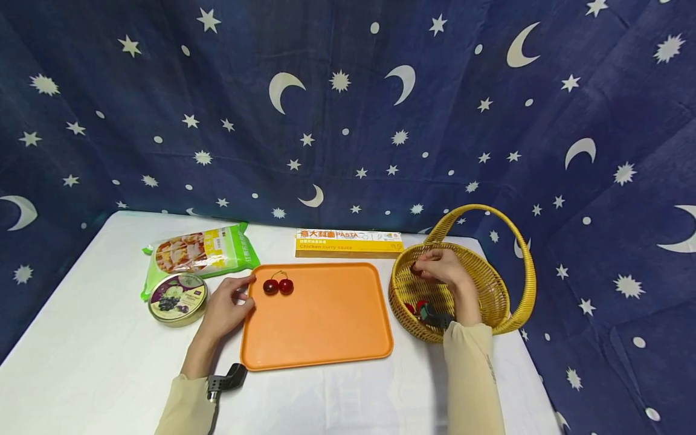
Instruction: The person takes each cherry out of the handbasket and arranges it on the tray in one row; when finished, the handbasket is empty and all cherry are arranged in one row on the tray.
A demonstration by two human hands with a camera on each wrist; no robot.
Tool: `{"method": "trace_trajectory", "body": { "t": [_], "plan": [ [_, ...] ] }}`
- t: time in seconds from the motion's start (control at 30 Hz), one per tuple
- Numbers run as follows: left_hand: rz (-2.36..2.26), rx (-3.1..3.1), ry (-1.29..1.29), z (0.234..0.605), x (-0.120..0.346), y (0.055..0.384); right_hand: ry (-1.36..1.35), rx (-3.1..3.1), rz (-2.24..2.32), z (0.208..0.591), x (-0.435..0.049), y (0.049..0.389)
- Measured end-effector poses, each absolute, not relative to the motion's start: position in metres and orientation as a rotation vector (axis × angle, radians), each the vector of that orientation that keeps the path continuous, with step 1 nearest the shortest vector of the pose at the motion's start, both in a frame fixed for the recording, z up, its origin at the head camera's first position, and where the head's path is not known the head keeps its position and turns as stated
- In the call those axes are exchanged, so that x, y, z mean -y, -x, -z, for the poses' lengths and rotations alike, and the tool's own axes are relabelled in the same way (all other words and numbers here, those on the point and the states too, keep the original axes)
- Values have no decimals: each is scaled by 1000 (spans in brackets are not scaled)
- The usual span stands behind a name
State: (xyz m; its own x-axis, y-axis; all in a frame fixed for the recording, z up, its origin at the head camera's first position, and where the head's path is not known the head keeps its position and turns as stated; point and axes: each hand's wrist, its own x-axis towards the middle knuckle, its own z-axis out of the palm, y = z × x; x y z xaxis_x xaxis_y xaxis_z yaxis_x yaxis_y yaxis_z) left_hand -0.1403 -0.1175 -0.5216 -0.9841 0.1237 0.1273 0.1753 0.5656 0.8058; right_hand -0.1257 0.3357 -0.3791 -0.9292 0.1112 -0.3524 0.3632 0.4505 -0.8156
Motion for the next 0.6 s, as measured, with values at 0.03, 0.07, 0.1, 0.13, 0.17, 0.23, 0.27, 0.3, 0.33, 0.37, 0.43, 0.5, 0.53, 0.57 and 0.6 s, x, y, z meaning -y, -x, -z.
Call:
{"method": "trace_trajectory", "body": {
  "t": [0.03,0.07,0.1,0.13,0.17,0.23,0.27,0.3,0.33,0.37,0.43,0.5,0.53,0.57,0.6],
  "plan": [
    [1413,2732,260,522,118,140,-400,-2456,1491,378,-334,125],
    [1413,2733,260,522,118,140,-379,-2460,1509,376,-333,124],
    [1412,2736,258,522,119,140,-350,-2475,1520,375,-332,124],
    [1412,2737,257,522,119,140,-320,-2495,1531,374,-329,123],
    [1412,2736,259,522,120,140,-271,-2517,1547,373,-327,122],
    [1410,2735,260,522,120,140,-178,-2559,1581,373,-321,123],
    [1407,2731,261,522,121,140,-129,-2571,1601,374,-317,123],
    [1403,2730,261,522,121,140,-83,-2579,1616,375,-312,125],
    [1398,2725,259,522,121,140,-40,-2583,1627,376,-307,126],
    [1397,2719,258,522,121,140,2,-2568,1653,378,-301,128],
    [1396,2710,252,522,120,140,61,-2527,1682,384,-289,133],
    [1399,2706,250,522,119,140,120,-2502,1690,391,-275,137],
    [1405,2703,251,522,118,141,143,-2494,1691,394,-268,139],
    [1409,2704,255,522,118,141,164,-2485,1695,398,-260,141],
    [1410,2706,257,522,118,141,185,-2482,1687,403,-253,143]
  ]
}}
